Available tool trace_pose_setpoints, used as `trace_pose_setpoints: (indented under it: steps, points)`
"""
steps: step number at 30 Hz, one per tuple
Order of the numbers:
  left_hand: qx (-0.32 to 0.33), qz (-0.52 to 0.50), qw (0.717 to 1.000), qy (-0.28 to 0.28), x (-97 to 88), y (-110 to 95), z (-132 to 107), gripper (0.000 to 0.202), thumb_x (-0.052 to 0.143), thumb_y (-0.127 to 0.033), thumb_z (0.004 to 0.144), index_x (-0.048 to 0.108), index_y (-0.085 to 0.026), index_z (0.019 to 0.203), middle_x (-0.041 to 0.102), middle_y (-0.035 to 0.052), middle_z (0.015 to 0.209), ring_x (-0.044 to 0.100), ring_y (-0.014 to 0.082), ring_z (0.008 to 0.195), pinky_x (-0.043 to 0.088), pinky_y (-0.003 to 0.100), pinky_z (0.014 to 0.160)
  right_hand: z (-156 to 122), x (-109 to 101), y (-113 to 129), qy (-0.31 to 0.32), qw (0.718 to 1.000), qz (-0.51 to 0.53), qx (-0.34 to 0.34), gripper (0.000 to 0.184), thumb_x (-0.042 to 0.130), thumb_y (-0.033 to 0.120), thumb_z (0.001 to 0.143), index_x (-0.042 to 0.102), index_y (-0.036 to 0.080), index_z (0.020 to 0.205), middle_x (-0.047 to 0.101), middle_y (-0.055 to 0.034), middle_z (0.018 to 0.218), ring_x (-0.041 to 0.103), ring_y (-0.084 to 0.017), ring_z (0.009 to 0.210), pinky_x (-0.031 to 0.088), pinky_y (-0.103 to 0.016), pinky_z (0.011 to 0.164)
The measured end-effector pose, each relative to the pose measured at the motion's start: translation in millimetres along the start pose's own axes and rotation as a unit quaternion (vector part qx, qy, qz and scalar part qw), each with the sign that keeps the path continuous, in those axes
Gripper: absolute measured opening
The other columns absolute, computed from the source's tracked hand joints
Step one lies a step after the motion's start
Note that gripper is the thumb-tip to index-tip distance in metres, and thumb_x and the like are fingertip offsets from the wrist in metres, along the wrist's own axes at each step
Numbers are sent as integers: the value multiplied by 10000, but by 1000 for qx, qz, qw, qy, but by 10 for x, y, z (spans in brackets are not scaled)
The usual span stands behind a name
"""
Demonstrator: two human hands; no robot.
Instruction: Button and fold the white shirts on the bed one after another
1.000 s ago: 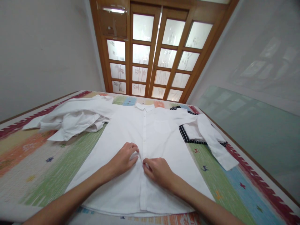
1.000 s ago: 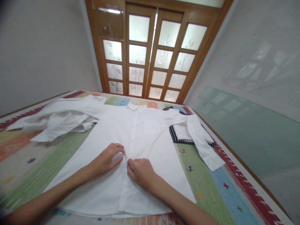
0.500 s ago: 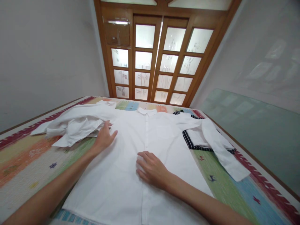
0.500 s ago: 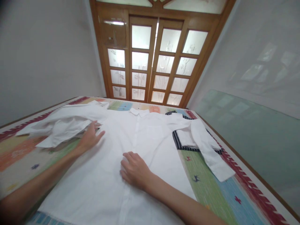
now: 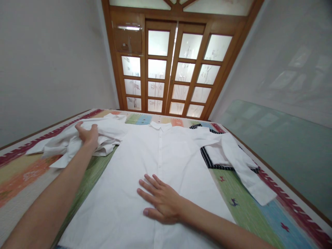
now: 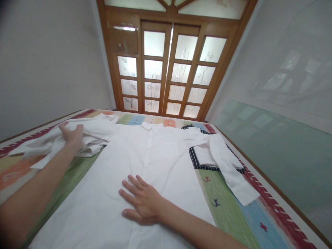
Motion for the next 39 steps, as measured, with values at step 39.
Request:
trace_pose_setpoints:
  steps: [39]
  points:
    - [406, 228, 743, 481, 918, -378, -1788, 526, 367, -457, 953, 431, -287, 1447, 393, 63, 1526, 289, 323, 1432, 219, 591, 1139, 348, -763, -1709, -336, 866, -27, 370, 309, 580, 388, 877, 612, 158, 1080, 601, -122, 1118, 523, -270, 1086, 406, -408, 985]
Point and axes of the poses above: each hand's wrist, its own z-axis towards the middle knuckle, its own x-axis out of the palm, y = z × x, the point moved 3 cm from there along z, towards the middle knuckle
